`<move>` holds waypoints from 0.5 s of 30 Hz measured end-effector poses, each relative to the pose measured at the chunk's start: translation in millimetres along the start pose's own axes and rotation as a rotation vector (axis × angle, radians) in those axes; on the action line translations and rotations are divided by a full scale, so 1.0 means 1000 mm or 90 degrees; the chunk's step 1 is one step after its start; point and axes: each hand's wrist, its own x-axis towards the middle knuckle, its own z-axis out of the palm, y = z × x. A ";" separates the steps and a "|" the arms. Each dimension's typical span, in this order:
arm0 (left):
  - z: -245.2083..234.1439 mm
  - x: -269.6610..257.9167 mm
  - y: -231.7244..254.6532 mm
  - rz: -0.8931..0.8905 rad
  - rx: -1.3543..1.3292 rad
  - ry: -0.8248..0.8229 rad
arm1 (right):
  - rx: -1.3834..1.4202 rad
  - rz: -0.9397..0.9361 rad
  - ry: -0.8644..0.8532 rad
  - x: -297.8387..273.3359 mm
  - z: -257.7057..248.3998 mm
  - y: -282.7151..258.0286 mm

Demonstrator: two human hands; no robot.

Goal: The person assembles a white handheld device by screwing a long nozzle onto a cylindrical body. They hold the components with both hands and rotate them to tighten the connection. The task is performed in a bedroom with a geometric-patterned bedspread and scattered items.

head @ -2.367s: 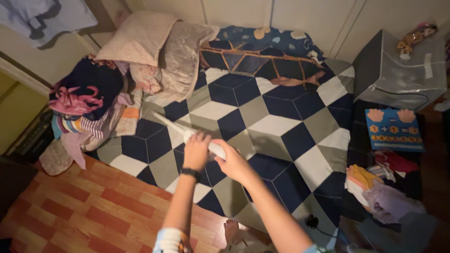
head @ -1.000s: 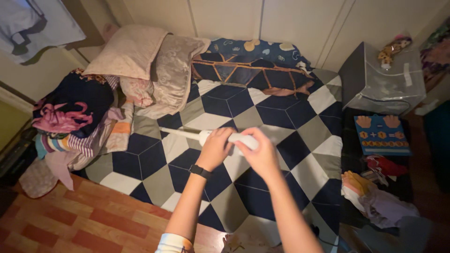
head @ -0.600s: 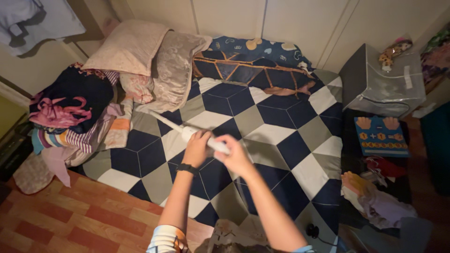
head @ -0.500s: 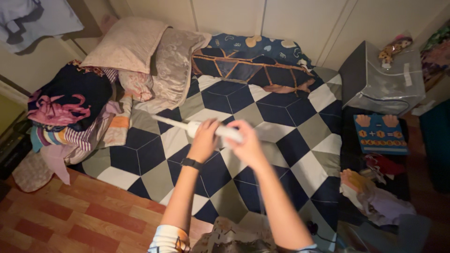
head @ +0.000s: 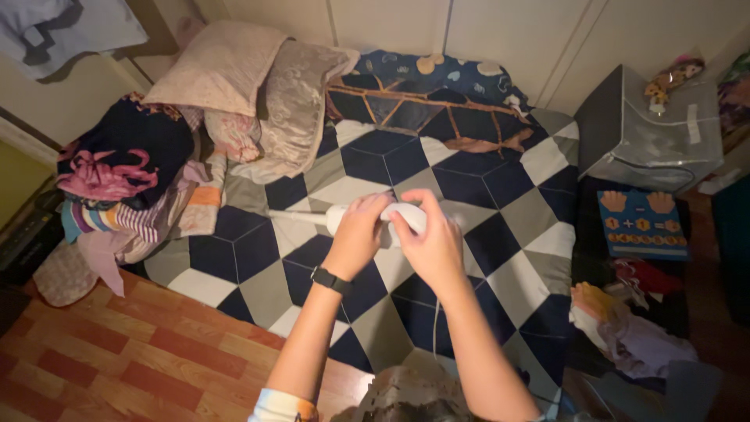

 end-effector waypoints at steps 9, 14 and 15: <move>0.045 0.007 0.050 0.075 -0.033 -0.029 | 0.193 0.100 0.012 -0.002 -0.051 0.039; 0.065 0.011 0.060 0.103 0.036 -0.044 | 0.347 0.097 0.061 -0.009 -0.056 0.069; 0.068 0.007 0.051 0.087 0.047 -0.058 | 0.305 0.087 0.058 -0.012 -0.045 0.079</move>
